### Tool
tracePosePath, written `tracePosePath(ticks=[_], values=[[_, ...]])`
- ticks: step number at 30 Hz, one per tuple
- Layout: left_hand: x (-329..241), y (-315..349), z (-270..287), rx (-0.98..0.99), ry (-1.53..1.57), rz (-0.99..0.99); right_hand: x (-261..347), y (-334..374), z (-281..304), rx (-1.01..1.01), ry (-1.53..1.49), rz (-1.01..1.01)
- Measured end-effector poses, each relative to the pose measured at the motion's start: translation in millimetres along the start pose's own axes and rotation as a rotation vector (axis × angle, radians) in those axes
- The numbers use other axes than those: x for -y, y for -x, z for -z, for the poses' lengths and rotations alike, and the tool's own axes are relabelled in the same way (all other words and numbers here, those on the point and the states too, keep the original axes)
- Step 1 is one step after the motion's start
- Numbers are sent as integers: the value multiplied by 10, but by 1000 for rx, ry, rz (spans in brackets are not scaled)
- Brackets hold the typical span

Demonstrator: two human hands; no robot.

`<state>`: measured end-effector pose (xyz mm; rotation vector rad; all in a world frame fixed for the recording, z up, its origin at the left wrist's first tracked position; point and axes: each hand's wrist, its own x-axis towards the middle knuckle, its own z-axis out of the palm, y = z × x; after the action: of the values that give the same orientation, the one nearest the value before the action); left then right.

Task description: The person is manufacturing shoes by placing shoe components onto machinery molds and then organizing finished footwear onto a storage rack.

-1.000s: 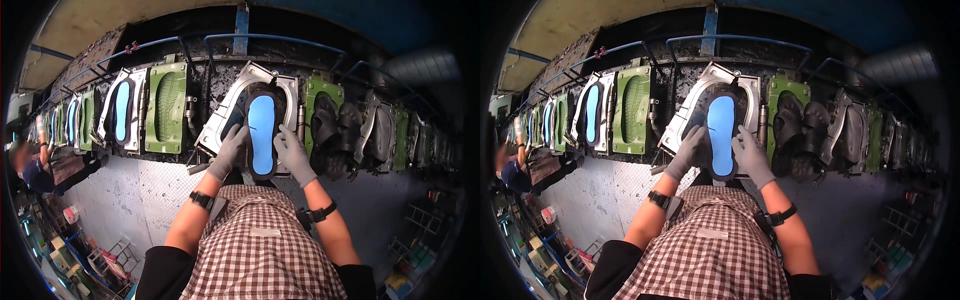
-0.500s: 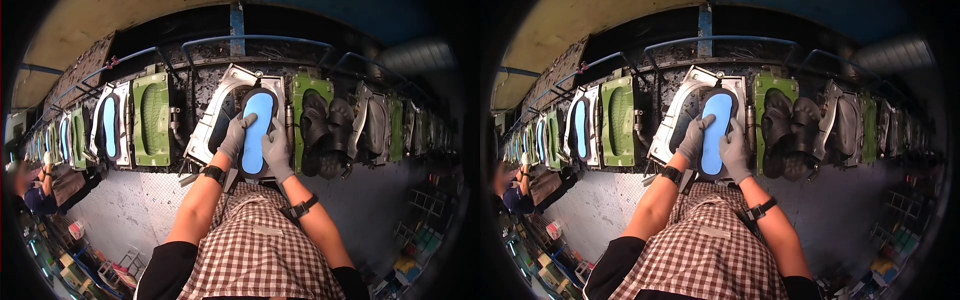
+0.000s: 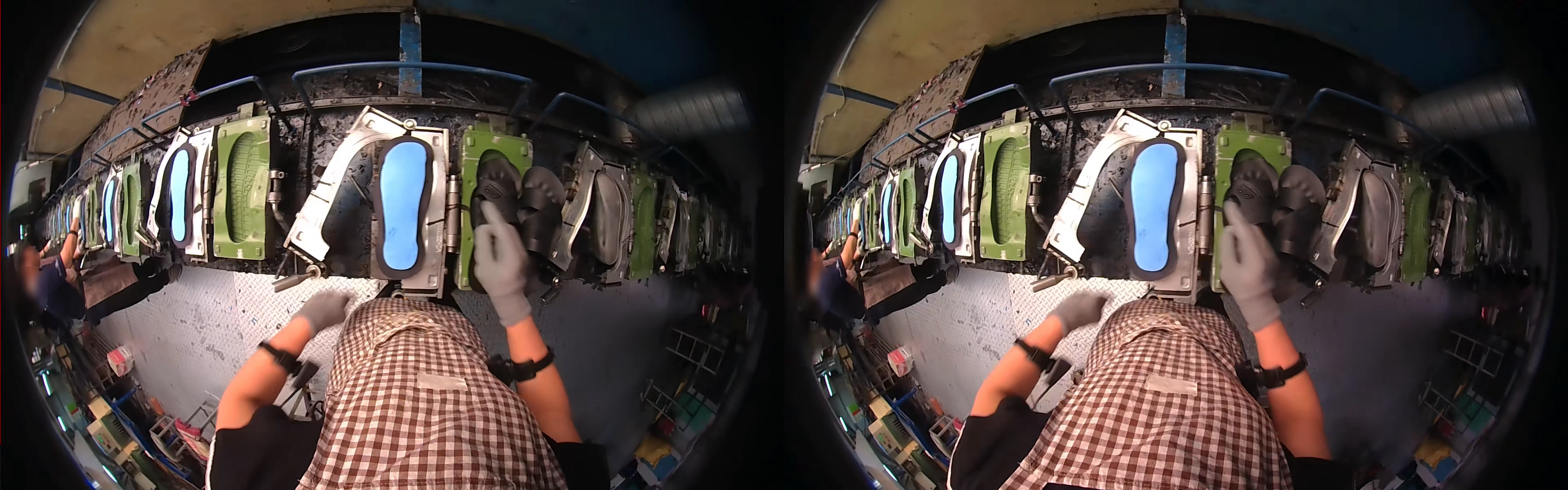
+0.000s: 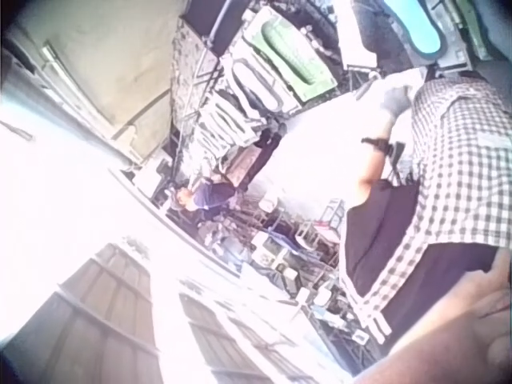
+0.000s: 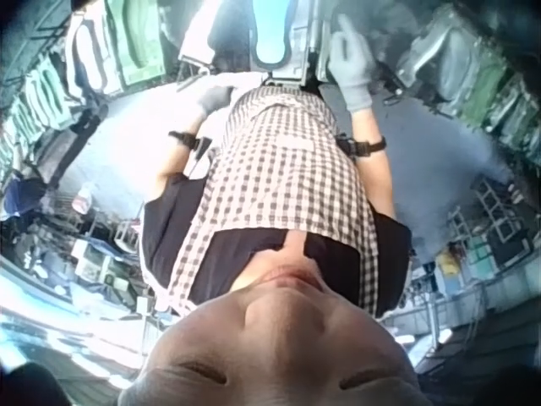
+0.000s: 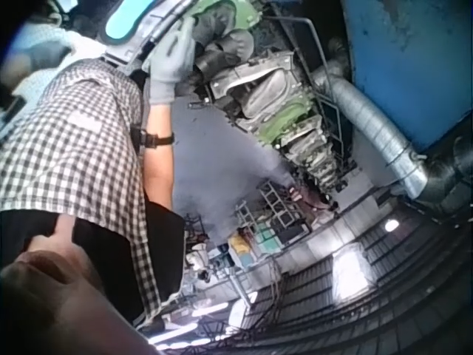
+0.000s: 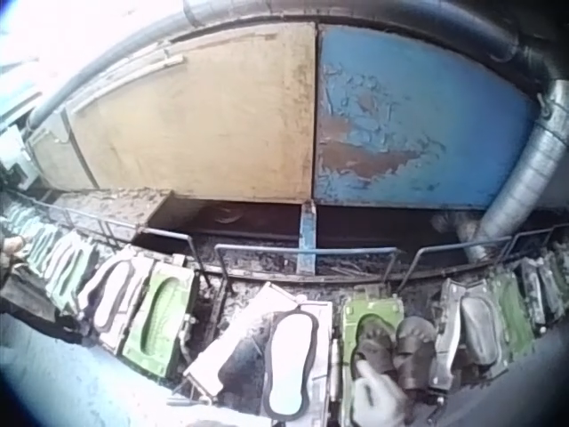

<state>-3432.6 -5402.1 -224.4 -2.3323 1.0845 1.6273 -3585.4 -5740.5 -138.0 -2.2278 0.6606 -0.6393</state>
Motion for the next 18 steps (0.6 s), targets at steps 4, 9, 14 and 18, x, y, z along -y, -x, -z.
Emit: tracePosePath(ticks=[4,9,14,18], values=[[-20,793,-169,345,-176,325,-513,309,745,-182,303,-14],[-1512,444,649,-771,289,-225,-1065,614,1031,234,224,-405],[-2864,-578,859,-913,153,-331,-1749,817,784,-31,-109,-510],[-2830,-1229,865,-840,419,-102,-1804,715,1141,-126,-311,-367]])
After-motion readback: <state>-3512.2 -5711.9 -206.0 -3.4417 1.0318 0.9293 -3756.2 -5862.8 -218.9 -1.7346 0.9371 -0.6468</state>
